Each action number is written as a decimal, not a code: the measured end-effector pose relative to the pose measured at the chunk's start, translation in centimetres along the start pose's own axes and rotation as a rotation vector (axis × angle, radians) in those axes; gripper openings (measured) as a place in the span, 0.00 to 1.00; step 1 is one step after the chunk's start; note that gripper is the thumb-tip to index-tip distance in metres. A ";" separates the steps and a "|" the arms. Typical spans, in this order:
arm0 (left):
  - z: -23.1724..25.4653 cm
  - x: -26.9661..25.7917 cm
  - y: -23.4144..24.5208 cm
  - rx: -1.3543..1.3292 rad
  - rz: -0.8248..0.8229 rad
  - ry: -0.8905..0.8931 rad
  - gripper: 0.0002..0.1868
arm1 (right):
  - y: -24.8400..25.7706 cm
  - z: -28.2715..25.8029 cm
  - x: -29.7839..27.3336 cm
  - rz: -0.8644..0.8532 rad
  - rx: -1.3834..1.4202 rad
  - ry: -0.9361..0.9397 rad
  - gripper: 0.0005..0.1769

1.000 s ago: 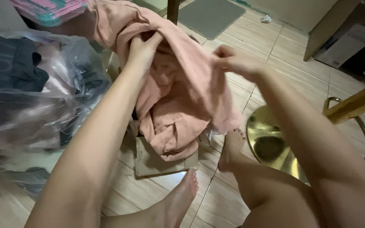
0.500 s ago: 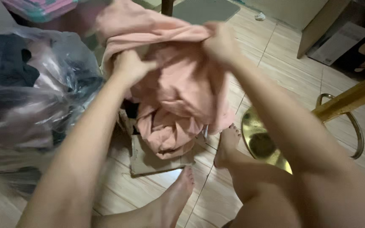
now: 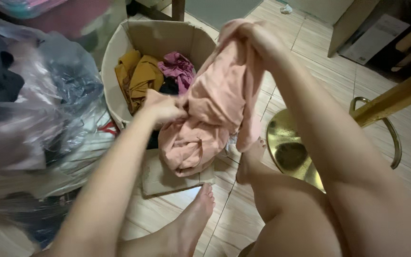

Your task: The person sits on the floor and sorts clothes from a cardboard box into a clear plastic bag. They handle several items including a grey shirt, a peach-colored top, a mustard-colored shirt, a green shirt, and a blue Spider-Man towel, placing them into the bag before moving the bag to a nearby shelf.

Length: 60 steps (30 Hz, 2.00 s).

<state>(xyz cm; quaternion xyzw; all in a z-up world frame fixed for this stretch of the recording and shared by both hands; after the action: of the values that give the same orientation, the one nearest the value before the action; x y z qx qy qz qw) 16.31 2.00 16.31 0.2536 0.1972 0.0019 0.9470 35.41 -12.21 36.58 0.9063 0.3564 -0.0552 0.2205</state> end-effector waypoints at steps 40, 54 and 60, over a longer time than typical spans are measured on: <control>1.0 -4.9 13.0 -0.395 0.641 -0.318 0.40 | 10.2 5.8 2.4 -0.080 0.844 -0.169 0.35; -0.8 0.5 6.9 -0.264 0.521 -0.152 0.48 | 14.7 11.8 6.5 0.106 0.742 -0.124 0.17; -3.0 0.8 -4.2 -0.325 0.008 0.077 0.51 | 12.7 16.5 8.2 -0.010 0.341 -0.297 0.15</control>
<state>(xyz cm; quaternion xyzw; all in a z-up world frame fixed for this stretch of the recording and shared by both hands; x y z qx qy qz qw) 15.52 -0.15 11.54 0.0979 0.2293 0.0474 0.9673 50.95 -22.59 24.26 0.9106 0.3100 -0.2485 0.1138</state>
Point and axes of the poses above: each hand's wrist, its own x-axis towards the middle knuckle, its own y-axis out of the back of the hand, z = x × y, the point moved 7 cm from there along x, towards the middle knuckle, and after that the axes turned 11 degrees about -y, right-handed, at the moved point
